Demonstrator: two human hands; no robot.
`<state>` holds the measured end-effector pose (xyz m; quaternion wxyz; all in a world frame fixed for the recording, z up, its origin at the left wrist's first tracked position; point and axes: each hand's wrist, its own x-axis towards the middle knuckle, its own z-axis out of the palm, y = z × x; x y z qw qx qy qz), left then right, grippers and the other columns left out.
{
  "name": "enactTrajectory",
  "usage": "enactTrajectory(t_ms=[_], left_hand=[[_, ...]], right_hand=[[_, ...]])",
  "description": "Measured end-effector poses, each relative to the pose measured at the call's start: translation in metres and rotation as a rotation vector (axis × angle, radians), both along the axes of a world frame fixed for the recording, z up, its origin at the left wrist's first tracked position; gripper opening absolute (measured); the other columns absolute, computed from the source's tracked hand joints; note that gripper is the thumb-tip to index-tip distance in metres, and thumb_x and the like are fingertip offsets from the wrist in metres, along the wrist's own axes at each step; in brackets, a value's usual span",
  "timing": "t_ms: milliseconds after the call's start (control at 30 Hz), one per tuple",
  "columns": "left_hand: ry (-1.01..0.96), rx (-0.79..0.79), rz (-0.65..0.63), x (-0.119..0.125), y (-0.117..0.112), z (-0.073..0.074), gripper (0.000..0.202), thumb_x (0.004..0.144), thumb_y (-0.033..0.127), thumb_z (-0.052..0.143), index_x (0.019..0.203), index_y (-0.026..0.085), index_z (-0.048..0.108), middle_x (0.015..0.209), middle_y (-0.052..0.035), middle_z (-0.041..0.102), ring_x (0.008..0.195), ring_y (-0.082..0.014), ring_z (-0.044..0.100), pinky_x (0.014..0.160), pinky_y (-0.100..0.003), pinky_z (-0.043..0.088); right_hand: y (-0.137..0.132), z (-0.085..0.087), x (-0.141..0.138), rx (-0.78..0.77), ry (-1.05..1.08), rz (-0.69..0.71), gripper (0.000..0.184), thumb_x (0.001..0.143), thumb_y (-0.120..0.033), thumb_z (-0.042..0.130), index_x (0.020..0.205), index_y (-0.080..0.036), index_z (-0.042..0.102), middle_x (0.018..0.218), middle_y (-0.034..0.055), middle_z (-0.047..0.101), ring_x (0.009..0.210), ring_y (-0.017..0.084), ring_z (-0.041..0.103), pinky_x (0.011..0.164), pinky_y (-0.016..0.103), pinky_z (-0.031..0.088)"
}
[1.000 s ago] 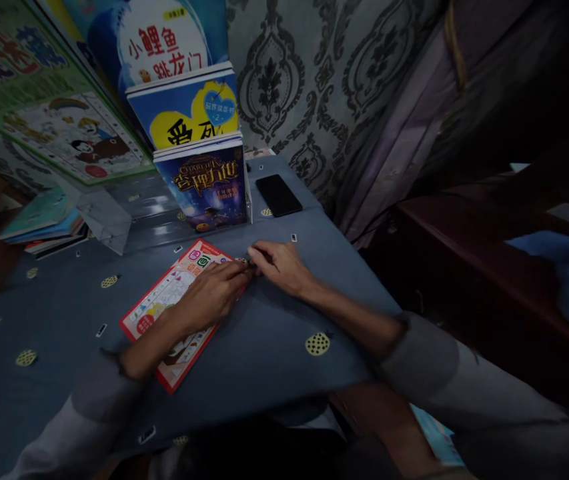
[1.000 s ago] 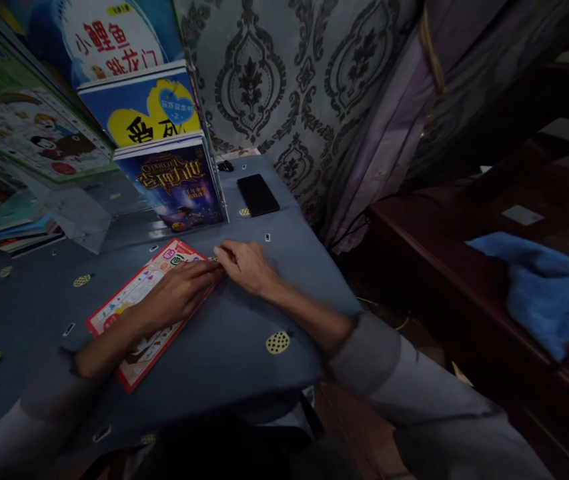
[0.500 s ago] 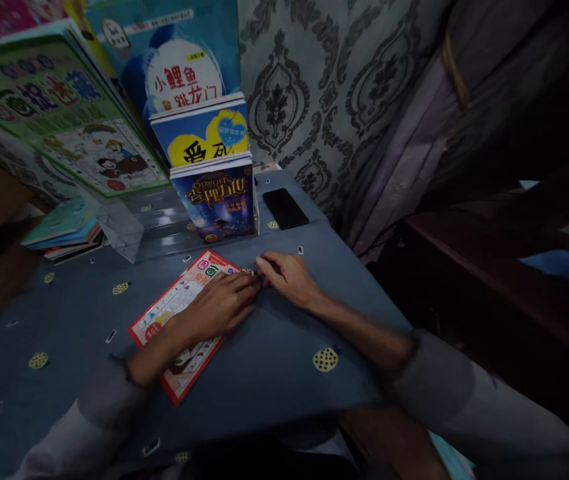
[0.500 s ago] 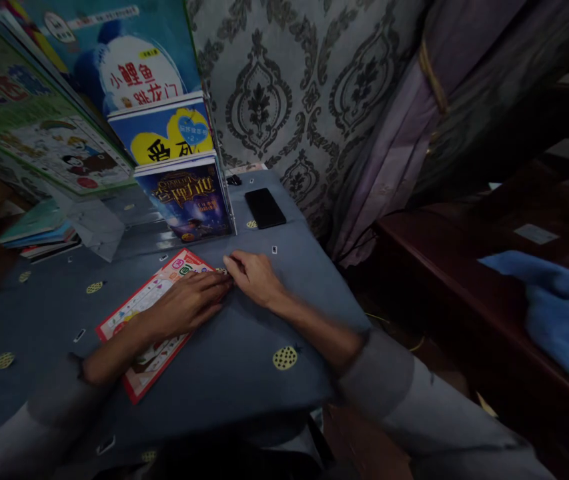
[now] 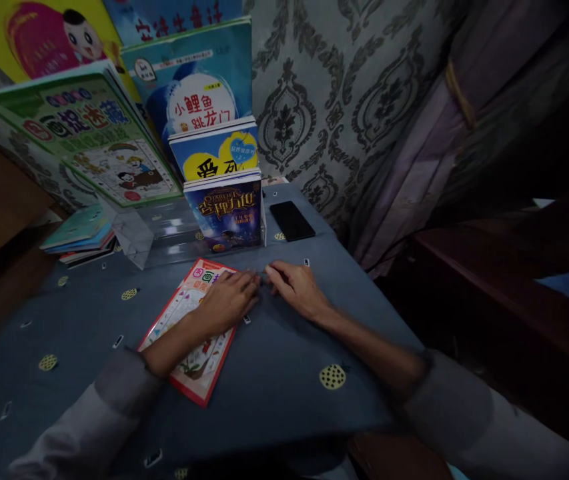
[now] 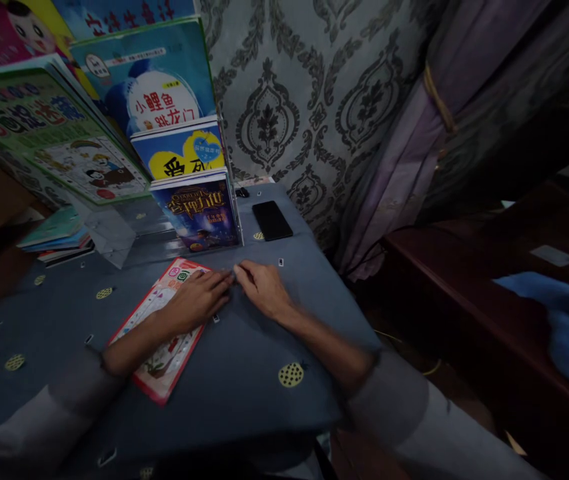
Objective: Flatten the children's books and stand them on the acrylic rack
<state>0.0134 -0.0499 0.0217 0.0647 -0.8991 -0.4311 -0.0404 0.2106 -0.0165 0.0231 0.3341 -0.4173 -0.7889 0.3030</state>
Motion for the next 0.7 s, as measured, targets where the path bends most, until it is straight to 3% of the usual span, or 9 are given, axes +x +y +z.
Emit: enactTrajectory(t_ms=[200,267,367,467,600,700], left_hand=[[-0.071,0.064,0.173,-0.013,0.024,-0.010,0.040,0.102,0.033,0.045,0.133,0.012,0.059,0.137,-0.0188,0.061,0.125,-0.0298,0.059,0.101,-0.046,0.045],[-0.102,0.050,0.174,-0.019,0.027,-0.012,0.040,0.103,0.032,0.043,0.134,0.013,0.059,0.138,-0.0175,0.061,0.125,-0.0292,0.059,0.103,-0.048,0.046],[-0.175,-0.044,0.138,-0.032,0.031,-0.010,0.041,0.103,0.030,0.040,0.138,0.016,0.056,0.143,-0.0130,0.059,0.130,-0.0261,0.056,0.108,-0.047,0.043],[-0.272,-0.135,0.071,-0.047,0.034,-0.007,0.043,0.104,0.027,0.035,0.141,0.016,0.053,0.145,-0.0106,0.058,0.135,-0.0218,0.052,0.113,-0.042,0.041],[-0.321,-0.162,0.054,-0.057,0.036,-0.004,0.042,0.103,0.026,0.037,0.140,0.019,0.055,0.143,-0.0090,0.059,0.134,-0.0207,0.053,0.114,-0.043,0.041],[-0.305,-0.154,0.062,-0.056,0.037,-0.004,0.040,0.101,0.026,0.042,0.138,0.019,0.057,0.141,-0.0097,0.060,0.131,-0.0224,0.055,0.113,-0.045,0.042]], right_hand=[[-0.002,-0.003,-0.002,0.044,-0.032,0.088,0.032,0.100,-0.033,0.045,0.075,-0.019,0.059,0.066,0.0000,0.063,0.060,0.014,0.057,0.062,0.025,0.040],[-0.007,-0.004,-0.005,0.103,-0.056,0.183,0.029,0.101,-0.031,0.046,0.082,-0.018,0.064,0.071,0.0010,0.065,0.064,0.015,0.058,0.065,0.026,0.043],[-0.021,-0.005,-0.013,0.249,-0.069,0.384,0.023,0.100,-0.030,0.049,0.101,-0.016,0.068,0.098,0.0088,0.072,0.092,0.019,0.063,0.086,0.033,0.048],[-0.042,-0.006,-0.023,0.402,-0.125,0.566,0.028,0.100,-0.033,0.052,0.115,-0.014,0.066,0.120,0.0138,0.068,0.115,0.023,0.057,0.102,0.040,0.044],[-0.068,-0.006,-0.037,0.547,-0.253,0.782,0.035,0.100,-0.039,0.054,0.126,-0.016,0.061,0.130,0.0119,0.065,0.121,0.025,0.055,0.103,0.041,0.042],[-0.078,-0.007,-0.042,0.583,-0.311,0.805,0.033,0.099,-0.036,0.057,0.125,-0.017,0.060,0.131,0.0113,0.065,0.120,0.025,0.055,0.101,0.041,0.042]])
